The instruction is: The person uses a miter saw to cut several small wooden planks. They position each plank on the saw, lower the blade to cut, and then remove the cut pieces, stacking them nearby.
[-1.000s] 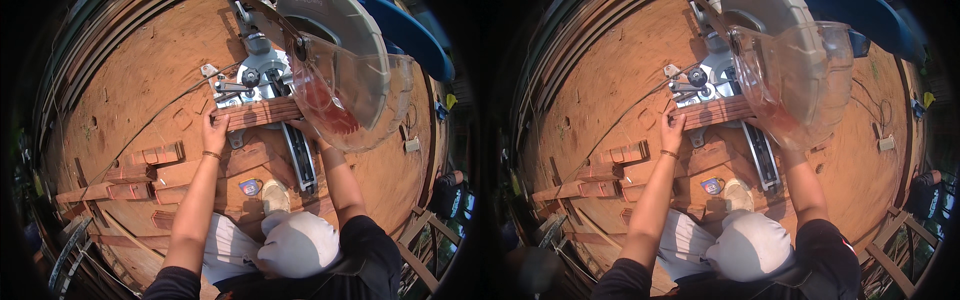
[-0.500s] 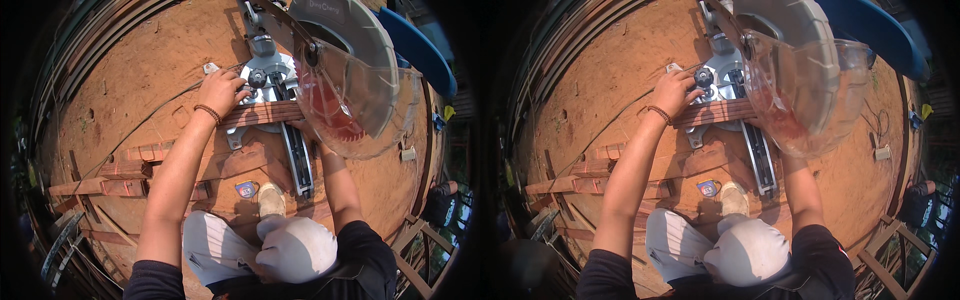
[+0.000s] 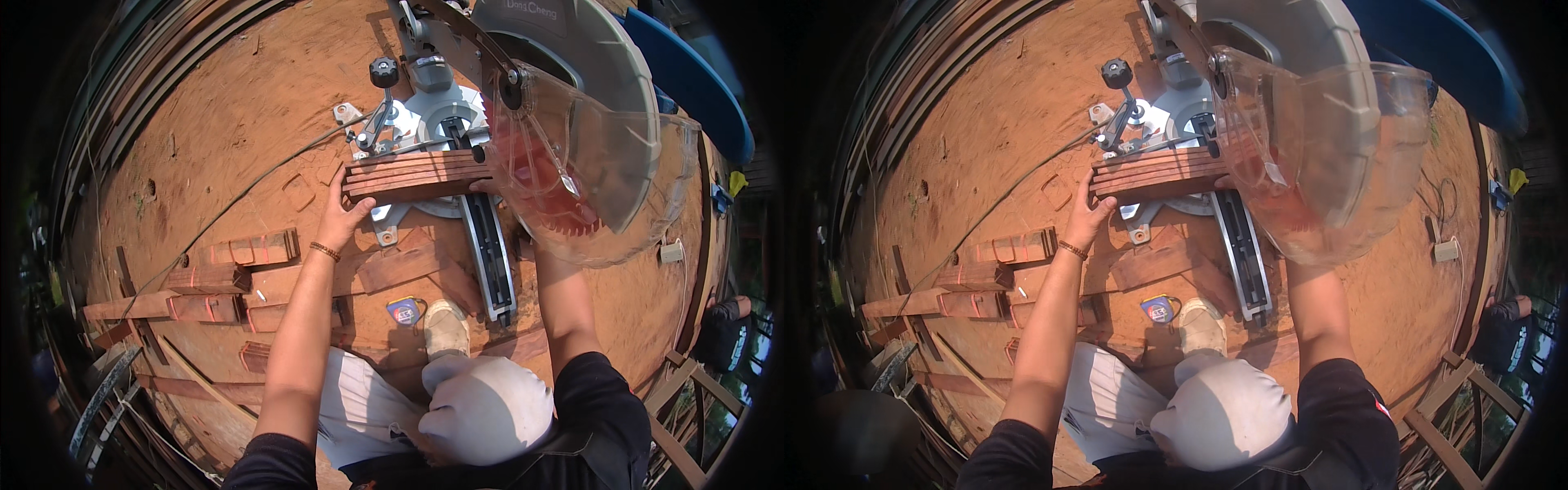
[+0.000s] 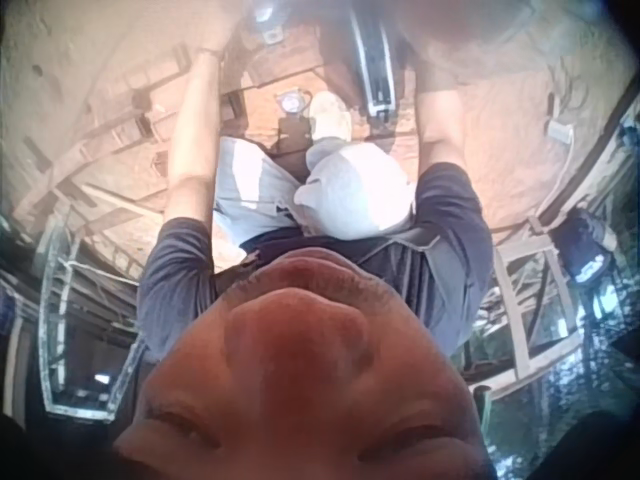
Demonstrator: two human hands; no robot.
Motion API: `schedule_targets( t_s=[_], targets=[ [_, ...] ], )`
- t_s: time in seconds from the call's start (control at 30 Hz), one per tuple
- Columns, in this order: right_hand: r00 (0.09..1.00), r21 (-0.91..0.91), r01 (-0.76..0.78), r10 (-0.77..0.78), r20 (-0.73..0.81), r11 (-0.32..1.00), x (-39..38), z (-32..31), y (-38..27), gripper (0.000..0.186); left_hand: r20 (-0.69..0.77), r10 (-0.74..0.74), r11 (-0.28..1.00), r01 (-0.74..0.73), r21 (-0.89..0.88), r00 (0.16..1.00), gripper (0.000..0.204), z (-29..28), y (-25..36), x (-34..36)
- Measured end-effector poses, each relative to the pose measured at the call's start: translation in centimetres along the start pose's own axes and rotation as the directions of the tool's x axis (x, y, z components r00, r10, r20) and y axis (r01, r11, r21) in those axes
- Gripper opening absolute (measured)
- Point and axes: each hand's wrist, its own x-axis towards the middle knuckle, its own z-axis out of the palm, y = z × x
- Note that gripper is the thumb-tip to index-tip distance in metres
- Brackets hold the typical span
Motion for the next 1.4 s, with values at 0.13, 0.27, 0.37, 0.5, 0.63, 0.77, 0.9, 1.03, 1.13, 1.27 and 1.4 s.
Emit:
schedule_targets(
  t_s=[0.13, 0.27, 0.37, 0.5, 0.63, 0.77, 0.9, 1.03, 1.13, 1.27, 1.4],
  targets=[
    [0.999, 0.053, -0.03, 0.031, -0.027, 0.998, 0.7, 1.1, 0.3, 0.075, -0.075, -0.061, 0.996, 0.066, 0.064, 0.995, 0.074, 0.7, -1.9, 0.1],
    [0.989, -0.004, -0.102, 0.101, -0.108, 0.995, 1.6, 3.6, 0.8, 0.072, -0.215, -0.271, 0.944, 0.303, 0.13, 0.938, 0.076, 0.7, -1.2, 1.4],
    [0.969, -0.091, -0.208, 0.192, -0.159, 0.974, 0.9, 4.8, 0.3, 0.07, -0.209, -0.431, 0.877, 0.463, 0.133, 0.878, 0.087, 0.4, -0.4, 2.2],
    [0.939, -0.174, -0.332, 0.307, -0.155, 0.927, -2.5, 5.6, -1.0, 0.067, -0.124, -0.324, 0.941, 0.304, -0.151, 0.938, 0.088, 0.4, -0.3, 1.2],
    [0.891, -0.096, -0.446, 0.431, -0.145, 0.89, -4.4, 7.5, -0.1, 0.065, -0.1, -0.177, 0.954, 0.146, -0.261, 0.979, 0.096, 1.1, -0.8, -0.7],
    [0.887, -0.057, -0.425, 0.403, -0.225, 0.904, -3.6, 9.3, 2.6, 0.062, -0.093, -0.275, 0.901, 0.222, -0.372, 0.957, 0.091, 1.1, -0.8, 1.2],
    [0.767, -0.176, -0.641, 0.616, -0.181, 0.747, -2.6, 9.2, 4.0, 0.058, -0.043, -0.331, 0.791, 0.253, -0.557, 0.943, 0.088, 0.7, -0.5, 1.3],
    [0.871, -0.076, -0.456, 0.427, -0.243, 0.887, -2.8, 9.1, 3.3, 0.057, -0.055, -0.189, 0.889, 0.147, -0.434, 0.98, 0.102, -0.1, -0.2, -0.5],
    [0.855, -0.157, -0.447, 0.369, -0.366, 0.88, -3.2, 9.9, 2.5, 0.056, 0.051, 0.022, 0.995, -0.026, 0.096, 0.998, 0.122, -1.0, 0.2, -1.2],
    [0.845, -0.197, -0.51, 0.444, -0.297, 0.837, -3.2, 9.7, 2.5, 0.057, 0.132, 0.012, 0.879, -0.074, 0.471, 0.991, 0.113, -2.6, 0.9, 0.6],
    [0.891, 0.078, -0.307, 0.315, -0.326, 0.949, -3.1, 9.4, 3.1, 0.057, 0.173, -0.023, 0.912, -0.05, 0.406, 0.985, 0.097, -3.3, 1.3, 2.1]
  ],
)
